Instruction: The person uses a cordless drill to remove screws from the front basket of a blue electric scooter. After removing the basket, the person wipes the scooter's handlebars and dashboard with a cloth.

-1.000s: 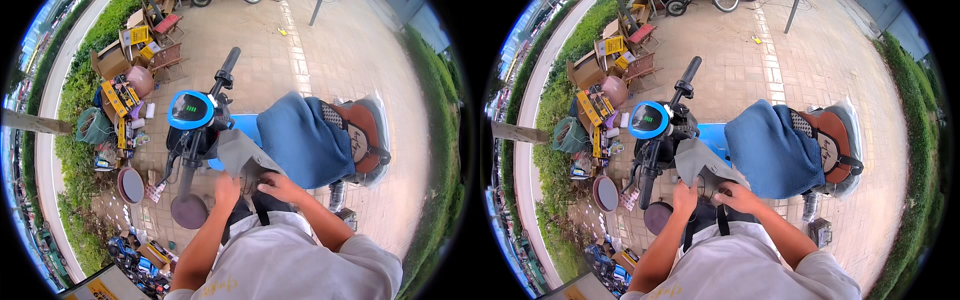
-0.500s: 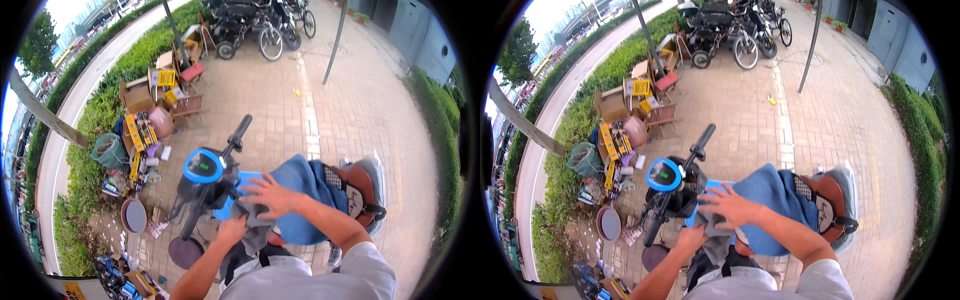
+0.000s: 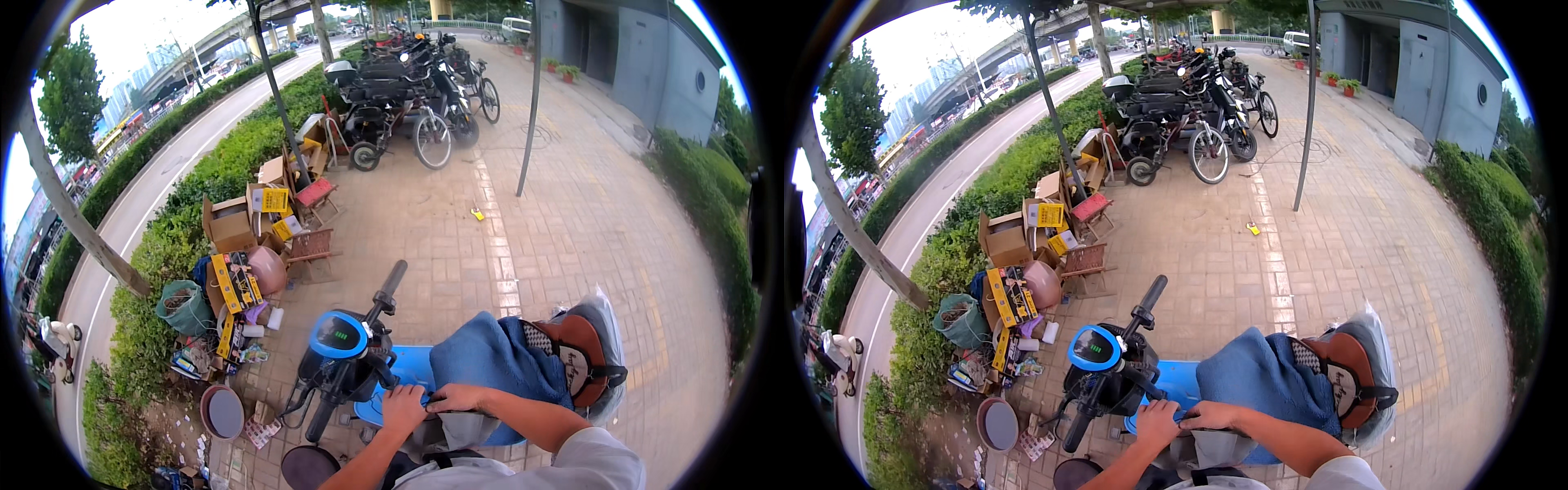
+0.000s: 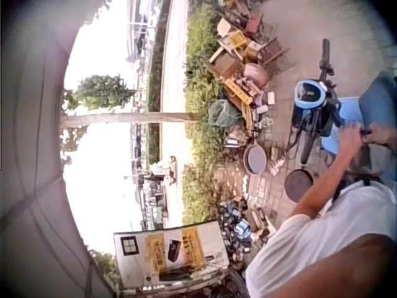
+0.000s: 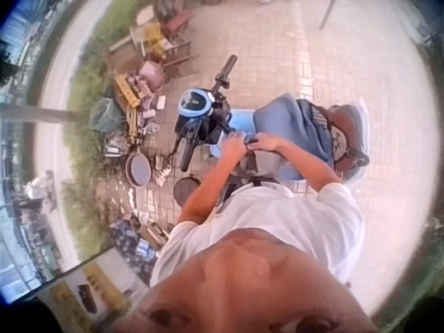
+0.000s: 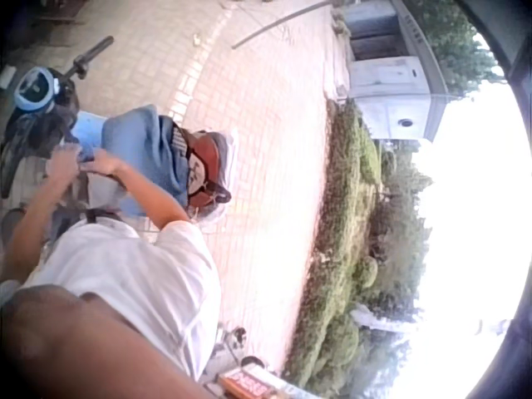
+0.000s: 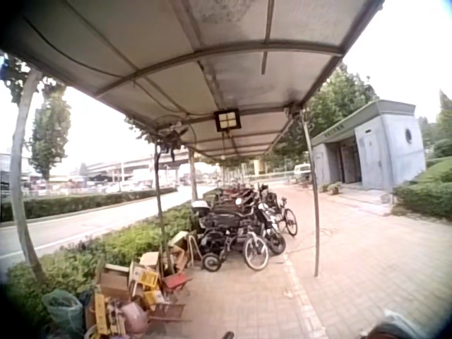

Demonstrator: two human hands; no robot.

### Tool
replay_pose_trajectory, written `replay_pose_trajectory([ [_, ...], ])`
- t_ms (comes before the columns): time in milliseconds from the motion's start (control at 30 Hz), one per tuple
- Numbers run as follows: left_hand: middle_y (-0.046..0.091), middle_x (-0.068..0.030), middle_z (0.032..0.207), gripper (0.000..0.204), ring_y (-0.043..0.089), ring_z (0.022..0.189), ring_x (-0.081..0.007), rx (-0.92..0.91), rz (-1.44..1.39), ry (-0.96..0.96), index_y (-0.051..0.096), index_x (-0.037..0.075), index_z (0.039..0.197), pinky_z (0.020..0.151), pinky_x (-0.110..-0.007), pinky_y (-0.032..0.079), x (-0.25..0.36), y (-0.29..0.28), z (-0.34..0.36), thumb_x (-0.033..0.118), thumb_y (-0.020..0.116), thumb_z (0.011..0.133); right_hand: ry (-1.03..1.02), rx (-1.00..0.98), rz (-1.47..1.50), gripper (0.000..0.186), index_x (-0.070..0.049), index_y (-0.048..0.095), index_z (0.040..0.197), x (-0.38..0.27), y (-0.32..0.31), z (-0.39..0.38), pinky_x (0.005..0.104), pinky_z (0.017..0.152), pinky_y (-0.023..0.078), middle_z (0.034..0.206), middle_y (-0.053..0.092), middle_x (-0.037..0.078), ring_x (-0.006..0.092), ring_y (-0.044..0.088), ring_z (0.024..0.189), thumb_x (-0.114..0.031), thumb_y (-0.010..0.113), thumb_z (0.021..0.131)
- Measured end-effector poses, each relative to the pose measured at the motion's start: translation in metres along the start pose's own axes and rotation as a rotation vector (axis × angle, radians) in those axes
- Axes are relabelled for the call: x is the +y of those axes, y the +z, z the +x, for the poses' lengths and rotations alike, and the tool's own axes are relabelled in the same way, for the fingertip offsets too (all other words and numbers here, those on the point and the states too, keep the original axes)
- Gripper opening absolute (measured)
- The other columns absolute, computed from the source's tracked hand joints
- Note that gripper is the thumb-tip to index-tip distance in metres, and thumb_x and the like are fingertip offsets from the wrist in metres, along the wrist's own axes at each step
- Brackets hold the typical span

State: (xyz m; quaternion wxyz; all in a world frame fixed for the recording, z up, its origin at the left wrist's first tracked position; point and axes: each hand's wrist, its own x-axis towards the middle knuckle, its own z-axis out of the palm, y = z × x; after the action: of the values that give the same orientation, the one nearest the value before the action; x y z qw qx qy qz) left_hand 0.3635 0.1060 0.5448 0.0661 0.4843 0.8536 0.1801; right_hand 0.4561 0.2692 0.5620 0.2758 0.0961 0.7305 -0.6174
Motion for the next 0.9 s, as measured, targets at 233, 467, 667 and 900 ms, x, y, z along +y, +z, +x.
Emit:
replay_pose_trajectory([
  [233,0.038,-0.0188,0.132,0.073,0.037,0.123,-0.0381,0.276,-0.156,-0.275,0.051,0.007,0.122,0.100,-0.058,0.025,0.016,0.019,-0.027,0.038,0.078,0.062,0.148,0.312,0.793,0.026,0.000,0.065,0.102,0.037,0.040,-0.002,0.0256,0.072,0.045,0.088,0.064,0.005,0.0112,0.056,0.080,-0.023,0.062,0.089],
  [467,0.066,-0.0163,0.095,0.039,0.064,0.086,-0.0246,0.034,-1.101,-0.763,0.059,-0.005,0.109,0.077,-0.034,0.048,-0.003,0.037,-0.020,0.018,0.066,0.079,-0.046,0.427,0.748,0.022,-0.001,0.066,0.089,0.029,0.059,-0.007,0.0231,0.063,0.041,0.074,0.059,0.000,0.0091,0.051,0.068,-0.022,0.060,0.090],
  [667,0.064,-0.0118,0.092,0.014,0.063,0.080,-0.0207,-0.110,-1.371,-0.821,0.056,0.001,0.101,0.074,-0.033,0.050,0.014,0.025,-0.026,0.009,0.047,0.093,0.155,0.475,0.877,0.040,-0.005,0.058,0.071,0.044,0.067,-0.005,0.0278,0.062,0.041,0.070,0.054,0.001,0.0134,0.051,0.066,-0.036,0.052,0.094],
  [900,0.061,-0.0105,0.094,0.014,0.062,0.089,-0.0256,0.132,-1.960,-1.066,0.052,0.006,0.106,0.081,-0.046,0.051,0.001,0.022,-0.033,0.014,0.046,0.097,-0.145,0.642,1.237,0.037,-0.008,0.052,0.078,0.032,0.073,-0.020,0.0393,0.076,0.044,0.086,0.056,0.007,0.0195,0.055,0.085,-0.035,0.039,0.100],
])
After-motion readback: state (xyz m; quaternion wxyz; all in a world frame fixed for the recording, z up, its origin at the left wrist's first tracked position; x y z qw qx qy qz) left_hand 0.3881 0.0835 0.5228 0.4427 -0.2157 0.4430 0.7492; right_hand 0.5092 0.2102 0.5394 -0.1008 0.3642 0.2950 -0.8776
